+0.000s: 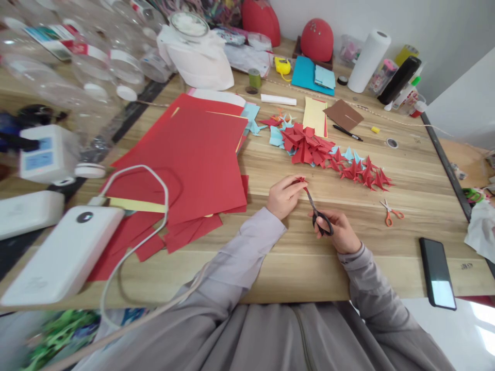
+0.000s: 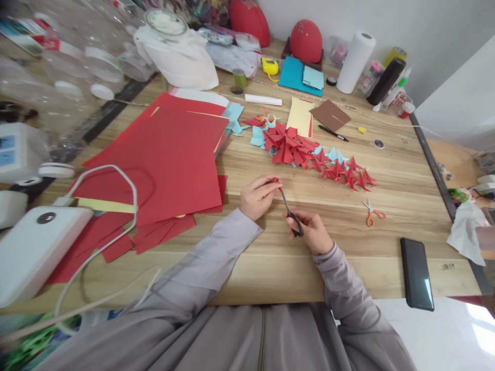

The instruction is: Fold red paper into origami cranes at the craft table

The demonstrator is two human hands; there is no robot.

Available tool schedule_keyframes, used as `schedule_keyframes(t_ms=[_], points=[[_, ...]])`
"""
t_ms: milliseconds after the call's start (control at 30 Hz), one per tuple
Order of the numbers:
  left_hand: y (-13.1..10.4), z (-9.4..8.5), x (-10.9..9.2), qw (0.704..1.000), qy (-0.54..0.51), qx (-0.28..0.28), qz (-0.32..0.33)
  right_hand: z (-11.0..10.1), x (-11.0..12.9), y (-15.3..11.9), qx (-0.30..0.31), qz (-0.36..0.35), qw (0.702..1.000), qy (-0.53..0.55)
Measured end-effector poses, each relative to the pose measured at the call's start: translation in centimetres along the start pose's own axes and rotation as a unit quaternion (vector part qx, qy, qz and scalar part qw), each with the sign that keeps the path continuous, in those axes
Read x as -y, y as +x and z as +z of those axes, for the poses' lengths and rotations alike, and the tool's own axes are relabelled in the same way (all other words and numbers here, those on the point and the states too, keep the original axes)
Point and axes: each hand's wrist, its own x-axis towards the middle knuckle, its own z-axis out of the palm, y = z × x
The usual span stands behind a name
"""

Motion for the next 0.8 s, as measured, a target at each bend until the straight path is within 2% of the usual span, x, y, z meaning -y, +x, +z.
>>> schedule_keyframes(t_ms=[333,800], points=[[-0.17,-0.02,0.06,0.999,-0.014,0.018,-0.026,-0.15,-0.15,0.05,-0.004,0.004,1.000,0.006],[-0.27,-0.13,0.09,1.000,-0.003,0.026,-0.006,-0.21,0.32,-0.14,-0.008,0.033,0.999,0.030]])
